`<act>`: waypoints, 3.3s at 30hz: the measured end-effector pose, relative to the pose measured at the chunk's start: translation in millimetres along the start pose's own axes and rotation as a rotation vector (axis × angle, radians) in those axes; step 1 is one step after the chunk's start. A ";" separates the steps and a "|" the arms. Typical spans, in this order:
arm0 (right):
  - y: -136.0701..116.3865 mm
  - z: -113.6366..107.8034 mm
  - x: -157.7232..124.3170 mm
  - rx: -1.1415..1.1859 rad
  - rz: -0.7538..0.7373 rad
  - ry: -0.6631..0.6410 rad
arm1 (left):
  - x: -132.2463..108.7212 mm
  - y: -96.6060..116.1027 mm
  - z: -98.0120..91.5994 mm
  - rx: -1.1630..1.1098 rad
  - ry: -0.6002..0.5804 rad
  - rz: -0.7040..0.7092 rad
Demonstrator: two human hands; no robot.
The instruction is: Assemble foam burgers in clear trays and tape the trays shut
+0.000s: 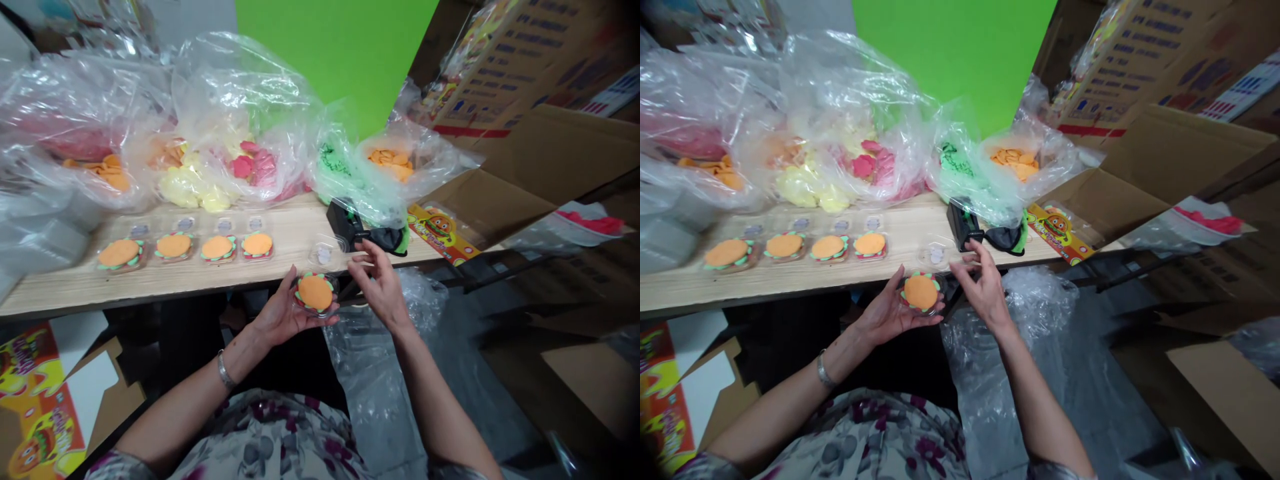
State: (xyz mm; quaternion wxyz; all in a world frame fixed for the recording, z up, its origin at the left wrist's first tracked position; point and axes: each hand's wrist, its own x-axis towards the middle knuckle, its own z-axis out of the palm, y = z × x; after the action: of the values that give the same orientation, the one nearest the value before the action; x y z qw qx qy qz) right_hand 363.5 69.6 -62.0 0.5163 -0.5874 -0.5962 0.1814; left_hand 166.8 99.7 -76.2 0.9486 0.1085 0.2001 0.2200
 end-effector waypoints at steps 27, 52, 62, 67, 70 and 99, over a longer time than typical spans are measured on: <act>3.9 2.3 -29.1 -0.109 -0.592 -0.253 | 8.3 -8.6 -10.0 -0.043 -0.045 0.023; -2.4 13.4 -70.0 0.096 0.179 -0.252 | -8.4 -2.5 -31.5 0.783 -0.098 -0.127; 40.3 42.7 -90.0 0.508 0.806 -0.411 | -17.8 -21.0 -79.3 1.034 0.161 -0.081; 38.9 45.3 -104.0 0.529 0.808 -0.374 | -31.4 -34.9 -87.9 1.049 0.257 0.119; 37.9 46.6 -111.5 0.513 0.808 -0.379 | -35.0 -38.5 -88.4 1.028 0.281 0.087; 30.1 16.0 -120.9 0.376 0.703 -0.658 | -9.2 -33.7 -82.0 1.214 0.020 0.017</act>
State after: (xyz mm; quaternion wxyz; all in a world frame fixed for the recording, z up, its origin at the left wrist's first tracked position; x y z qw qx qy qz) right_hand 338.8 -24.1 -141.8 0.3057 -0.5612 -0.4507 0.6232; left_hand 136.8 75.5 -156.6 0.7135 0.6297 0.2977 0.0751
